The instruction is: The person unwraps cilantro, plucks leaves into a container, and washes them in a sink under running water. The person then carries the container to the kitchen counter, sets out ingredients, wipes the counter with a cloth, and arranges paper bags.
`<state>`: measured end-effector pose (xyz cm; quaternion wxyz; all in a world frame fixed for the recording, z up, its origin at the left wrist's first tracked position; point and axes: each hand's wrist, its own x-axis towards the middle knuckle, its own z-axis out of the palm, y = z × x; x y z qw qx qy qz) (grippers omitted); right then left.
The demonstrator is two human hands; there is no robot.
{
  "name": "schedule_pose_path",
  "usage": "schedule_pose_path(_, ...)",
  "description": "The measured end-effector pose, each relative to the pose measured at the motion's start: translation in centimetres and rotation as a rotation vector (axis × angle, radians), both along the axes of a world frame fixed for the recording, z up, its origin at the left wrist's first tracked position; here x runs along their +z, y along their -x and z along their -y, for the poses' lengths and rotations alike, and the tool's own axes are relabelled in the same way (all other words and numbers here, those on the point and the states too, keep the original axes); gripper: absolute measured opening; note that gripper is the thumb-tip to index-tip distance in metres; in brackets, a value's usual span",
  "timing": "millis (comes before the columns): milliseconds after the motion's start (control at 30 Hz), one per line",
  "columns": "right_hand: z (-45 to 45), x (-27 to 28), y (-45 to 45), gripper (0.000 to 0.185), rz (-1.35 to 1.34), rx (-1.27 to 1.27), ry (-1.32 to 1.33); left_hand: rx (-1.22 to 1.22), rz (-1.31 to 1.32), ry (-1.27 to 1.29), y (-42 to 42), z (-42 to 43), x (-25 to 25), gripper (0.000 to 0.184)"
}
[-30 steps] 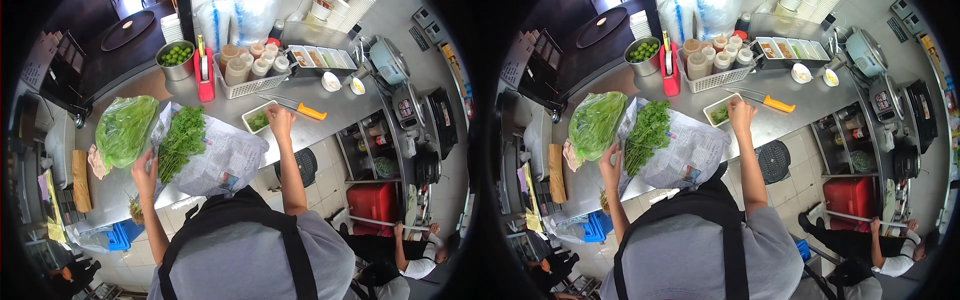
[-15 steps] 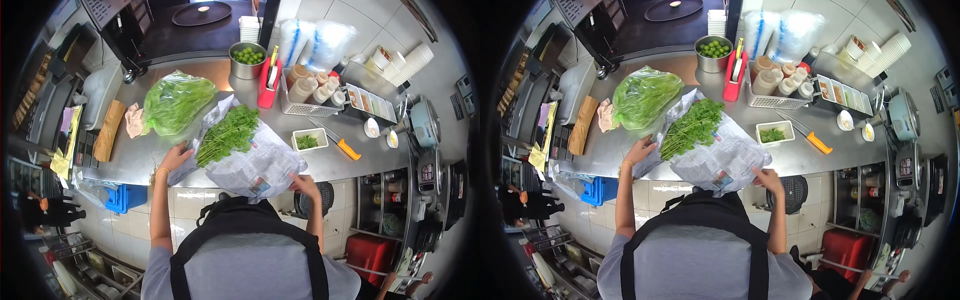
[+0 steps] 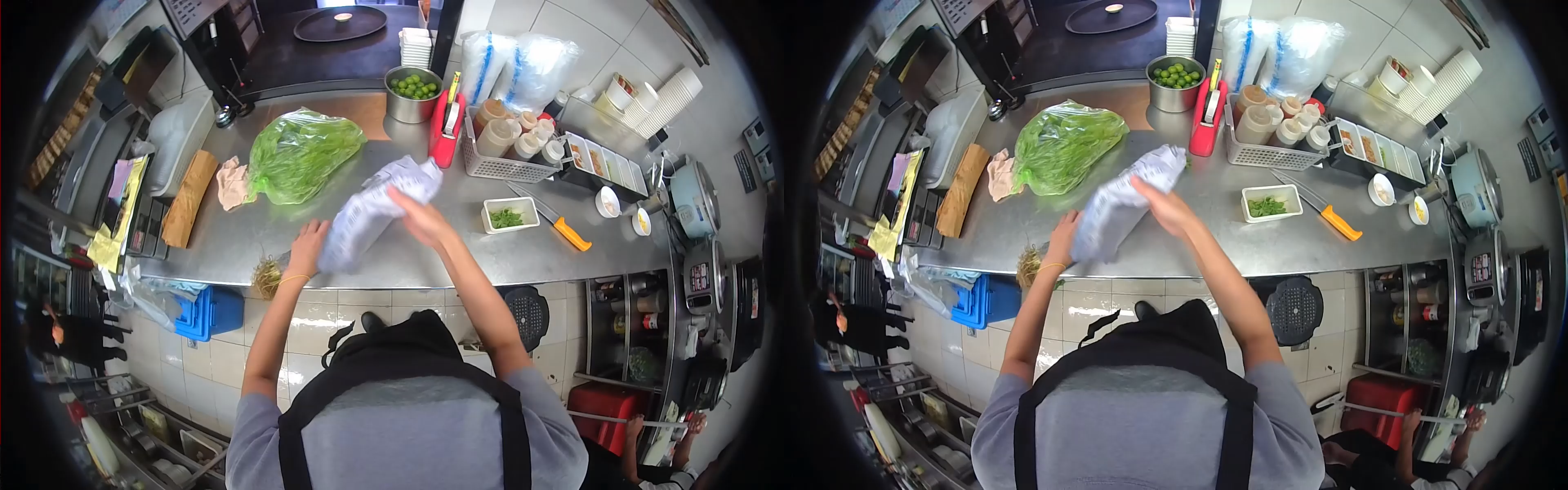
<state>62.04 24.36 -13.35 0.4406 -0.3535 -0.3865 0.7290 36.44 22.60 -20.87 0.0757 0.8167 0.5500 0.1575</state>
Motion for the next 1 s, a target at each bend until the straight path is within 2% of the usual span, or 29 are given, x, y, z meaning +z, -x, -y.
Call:
schedule_pose_path(67,-1.9,3.5,1.5,0.067,0.367,0.106,-0.077,0.009,-0.135,-0.034,0.0,0.8,-2.3,0.033)
schedule_pose_path(133,-4.6,1.0,2.5,0.064,0.473,0.275,-0.248,0.011,-0.235,-0.023,-0.2,1.9,-2.4,0.036)
schedule_pose_path(167,-5.4,0.2,2.9,0.062,0.522,0.359,-0.336,-0.008,-0.177,-0.066,-0.4,2.6,-1.7,0.034)
schedule_pose_path(200,-5.3,1.5,2.7,0.073,0.803,0.578,-0.356,-0.026,-0.121,-0.109,-0.5,3.5,-0.9,0.032)
schedule_pose_path(300,-7.3,-3.3,2.2,0.093,1.33,0.978,-1.038,-0.054,-0.075,-0.179,-0.4,5.0,-0.1,0.031)
schedule_pose_path(333,-8.1,-5.0,2.0,0.106,1.197,0.971,-1.128,-0.064,-0.08,-0.191,-0.2,5.4,0.1,0.031)
schedule_pose_path(433,-8.0,-6.3,2.5,0.094,1.524,0.811,-1.125,-0.082,-0.115,-0.155,-0.3,5.6,0.7,0.032)
schedule_pose_path(467,-8.0,-7.0,2.6,0.073,1.558,0.749,-1.273,-0.006,-0.044,-0.152,-0.6,5.3,1.0,0.036)
schedule_pose_path(533,-7.2,-7.0,2.8,0.069,1.604,0.712,-1.33,0.137,0.098,-0.143,-1.5,4.6,2.1,0.042)
schedule_pose_path(567,-6.8,-7.0,2.6,0.067,1.628,0.693,-1.357,0.112,0.113,-0.147,-2.4,4.1,2.5,0.046)
schedule_pose_path(633,-6.1,-6.8,1.8,0.079,1.59,0.749,-1.275,0.072,0.15,-0.159,-4.7,3.4,3.8,0.053)
schedule_pose_path(733,-6.6,-6.1,-0.5,0.091,1.447,0.913,-1.106,0.028,-0.144,0.246,-5.1,1.9,2.3,0.066)
schedule_pose_path(767,-7.2,-6.2,-1.7,0.097,1.405,0.987,-1.099,0.022,-0.161,0.261,-5.1,1.7,1.7,0.066)
schedule_pose_path(833,-7.4,-6.7,-4.8,0.098,1.398,0.913,-1.207,0.008,-0.202,0.288,-4.7,1.6,0.9,0.066)
schedule_pose_path(933,-5.9,-6.8,-7.1,0.088,1.547,0.74,-1.338,-0.005,-0.179,0.299,-4.6,1.5,0.3,0.069)
schedule_pose_path(1000,-5.9,-7.7,-7.2,0.081,1.458,0.787,-1.101,-0.01,-0.135,0.274,-4.4,1.7,-0.2,0.066)
